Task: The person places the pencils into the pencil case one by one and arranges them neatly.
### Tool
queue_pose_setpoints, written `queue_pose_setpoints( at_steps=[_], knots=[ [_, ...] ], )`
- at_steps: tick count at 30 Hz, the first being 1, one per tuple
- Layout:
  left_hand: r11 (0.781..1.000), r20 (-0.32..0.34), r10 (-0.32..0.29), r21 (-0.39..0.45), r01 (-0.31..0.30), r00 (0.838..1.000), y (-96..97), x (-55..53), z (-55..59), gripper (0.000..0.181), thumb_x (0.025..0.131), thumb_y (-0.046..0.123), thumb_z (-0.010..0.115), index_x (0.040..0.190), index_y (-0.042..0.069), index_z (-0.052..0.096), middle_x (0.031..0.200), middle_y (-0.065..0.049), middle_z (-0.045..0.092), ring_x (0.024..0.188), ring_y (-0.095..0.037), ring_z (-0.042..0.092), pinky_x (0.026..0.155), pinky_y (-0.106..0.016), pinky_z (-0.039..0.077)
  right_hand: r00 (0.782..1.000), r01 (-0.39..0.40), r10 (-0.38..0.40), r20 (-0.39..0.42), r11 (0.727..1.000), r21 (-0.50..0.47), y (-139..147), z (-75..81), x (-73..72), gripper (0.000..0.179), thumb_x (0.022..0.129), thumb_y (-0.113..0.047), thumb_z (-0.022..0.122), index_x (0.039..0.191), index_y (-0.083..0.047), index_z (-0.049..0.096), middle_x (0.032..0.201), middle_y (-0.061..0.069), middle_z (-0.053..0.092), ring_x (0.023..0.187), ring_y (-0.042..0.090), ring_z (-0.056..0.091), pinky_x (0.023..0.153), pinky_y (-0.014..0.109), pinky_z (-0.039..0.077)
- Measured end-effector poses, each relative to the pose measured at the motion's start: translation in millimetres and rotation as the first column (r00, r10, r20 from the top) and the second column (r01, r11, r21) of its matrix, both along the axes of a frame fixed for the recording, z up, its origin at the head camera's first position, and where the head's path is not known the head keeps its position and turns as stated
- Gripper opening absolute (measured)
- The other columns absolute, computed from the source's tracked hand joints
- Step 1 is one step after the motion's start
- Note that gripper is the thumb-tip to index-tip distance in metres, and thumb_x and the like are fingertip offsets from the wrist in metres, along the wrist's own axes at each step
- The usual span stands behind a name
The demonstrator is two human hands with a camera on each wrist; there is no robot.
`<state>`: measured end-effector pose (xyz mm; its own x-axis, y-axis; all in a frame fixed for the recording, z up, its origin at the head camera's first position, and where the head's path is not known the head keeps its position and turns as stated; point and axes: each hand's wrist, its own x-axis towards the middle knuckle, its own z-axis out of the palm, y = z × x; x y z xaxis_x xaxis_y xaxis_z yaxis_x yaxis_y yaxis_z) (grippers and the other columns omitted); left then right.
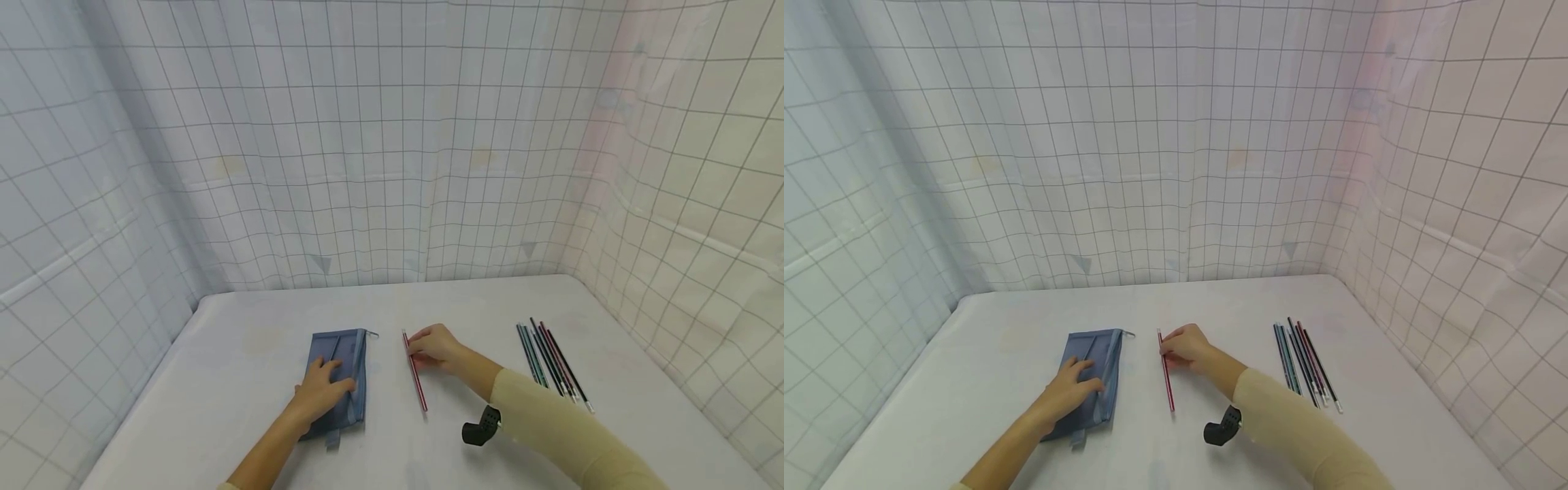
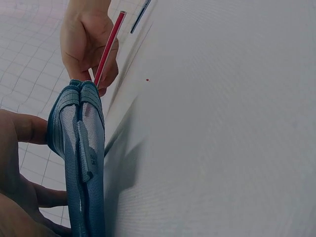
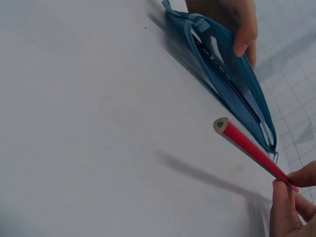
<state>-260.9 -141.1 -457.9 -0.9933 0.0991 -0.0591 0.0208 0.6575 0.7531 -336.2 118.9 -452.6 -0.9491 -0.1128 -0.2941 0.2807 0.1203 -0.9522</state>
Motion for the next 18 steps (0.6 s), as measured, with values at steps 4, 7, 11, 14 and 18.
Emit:
queue_pose_setpoints(
  at_steps=[4, 7, 11, 14, 18],
  knots=[
    [1.000, 0.001, 0.003, -0.008, -0.003, 1.000, 1.3, -0.3, 0.5, 0.073, 0.087, 0.031, 0.068, 0.146, -0.007, 0.049, 0.158, -0.042, 0.021, 0.146, -0.062, 0.017, 0.108, -0.082, 0.004, 1.000, -0.025, 0.025, 0.006, 1.000, 0.003, -11, -0.2, 0.2, 0.022, 0.088, 0.006, 0.073, 0.109, 0.007, 0.069, 0.095, 0.013, 0.068, 0.075, 0.016, 0.067, 0.064, 0.025, 0.058],
    [1.000, -0.002, 0.014, -0.022, -0.014, 1.000, 2.5, -0.6, 0.5, 0.073, 0.086, 0.030, 0.068, 0.146, -0.007, 0.050, 0.158, -0.042, 0.022, 0.146, -0.061, 0.018, 0.108, -0.082, 0.004, 0.999, -0.048, 0.048, 0.004, 0.999, 0.007, -20, 0.2, 0.0, 0.020, 0.088, 0.005, 0.073, 0.108, 0.007, 0.069, 0.094, 0.012, 0.068, 0.075, 0.016, 0.066, 0.064, 0.024, 0.057],
    [0.999, -0.013, 0.027, -0.047, -0.028, 1.000, 3.8, -0.2, 0.4, 0.072, 0.085, 0.030, 0.069, 0.144, -0.007, 0.052, 0.157, -0.042, 0.024, 0.146, -0.060, 0.019, 0.107, -0.083, 0.006, 0.997, -0.082, 0.082, 0.006, 0.997, 0.002, -33, -0.8, -1.4, 0.018, 0.088, 0.005, 0.073, 0.105, 0.008, 0.070, 0.088, 0.010, 0.069, 0.072, 0.015, 0.064, 0.060, 0.023, 0.056],
    [0.998, -0.013, 0.032, -0.053, -0.032, 0.999, 4.5, 0.0, 0.6, 0.071, 0.086, 0.030, 0.069, 0.144, -0.007, 0.052, 0.157, -0.042, 0.025, 0.146, -0.059, 0.019, 0.107, -0.083, 0.006, 0.995, -0.100, 0.100, 0.010, 0.995, 0.010, -41, -2.1, -2.0, 0.015, 0.087, 0.005, 0.075, 0.102, 0.006, 0.072, 0.084, 0.009, 0.068, 0.069, 0.015, 0.064, 0.058, 0.023, 0.056],
    [0.998, -0.007, 0.035, -0.050, -0.035, 0.999, 5.4, -0.3, 1.3, 0.071, 0.086, 0.031, 0.069, 0.144, -0.007, 0.052, 0.156, -0.042, 0.025, 0.145, -0.060, 0.020, 0.108, -0.082, 0.006, 0.994, -0.105, 0.104, 0.020, 0.994, 0.013, -50, -2.5, -2.1, 0.014, 0.087, 0.005, 0.075, 0.101, 0.005, 0.072, 0.083, 0.008, 0.068, 0.068, 0.015, 0.063, 0.057, 0.022, 0.056]
  ],
)
